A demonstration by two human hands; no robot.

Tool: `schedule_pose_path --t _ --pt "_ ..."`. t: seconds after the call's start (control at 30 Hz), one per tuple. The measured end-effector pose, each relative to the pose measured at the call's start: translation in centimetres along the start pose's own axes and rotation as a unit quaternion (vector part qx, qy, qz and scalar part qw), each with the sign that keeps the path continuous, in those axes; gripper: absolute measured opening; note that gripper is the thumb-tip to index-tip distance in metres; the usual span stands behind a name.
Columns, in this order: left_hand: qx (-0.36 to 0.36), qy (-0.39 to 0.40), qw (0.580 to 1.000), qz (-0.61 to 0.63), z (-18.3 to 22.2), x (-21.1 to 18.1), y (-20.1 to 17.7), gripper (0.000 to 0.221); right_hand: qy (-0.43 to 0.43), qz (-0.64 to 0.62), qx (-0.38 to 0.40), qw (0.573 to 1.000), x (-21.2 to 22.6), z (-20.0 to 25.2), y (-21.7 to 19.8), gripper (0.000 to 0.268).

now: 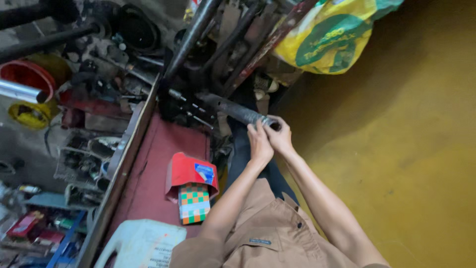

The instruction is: The person wipes and cleans a long metal pipe using a cloth and by hand, rotating the pipe to reach different areas.

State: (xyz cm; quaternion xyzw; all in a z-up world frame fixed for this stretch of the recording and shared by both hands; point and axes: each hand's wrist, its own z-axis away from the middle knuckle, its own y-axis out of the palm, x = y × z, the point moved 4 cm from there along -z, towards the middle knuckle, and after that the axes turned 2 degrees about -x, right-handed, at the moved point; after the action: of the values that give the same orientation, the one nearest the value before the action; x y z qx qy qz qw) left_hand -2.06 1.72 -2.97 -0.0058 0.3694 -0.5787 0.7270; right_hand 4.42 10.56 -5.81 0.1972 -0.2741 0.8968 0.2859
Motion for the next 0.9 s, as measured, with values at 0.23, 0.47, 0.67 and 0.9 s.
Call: schedule_pose_path --t 0.23,0.47,0.67,0.9 --pt "0.018 -0.280 0.845 0.456 -4.3 12.4 -1.6 0.068 -0.090 0.081 0.060 0.991 8.3 7.3 -1.4 0.046" --pt "0.096 -0.475 0.646 0.590 -9.4 13.2 -2.5 0.070 -0.214 0.189 0.171 0.943 11.1 16.7 -2.3 0.043" --pt "0.070 -0.419 0.647 0.633 -4.9 9.5 -1.0 0.052 -0.011 -0.146 0.231 0.962 7.8 15.9 -11.8 0.052" --pt "0.124 -0.365 0.600 0.701 -1.9 2.4 -2.3 0.067 -0.399 0.044 0.155 0.902 13.7 17.7 -8.7 0.117"
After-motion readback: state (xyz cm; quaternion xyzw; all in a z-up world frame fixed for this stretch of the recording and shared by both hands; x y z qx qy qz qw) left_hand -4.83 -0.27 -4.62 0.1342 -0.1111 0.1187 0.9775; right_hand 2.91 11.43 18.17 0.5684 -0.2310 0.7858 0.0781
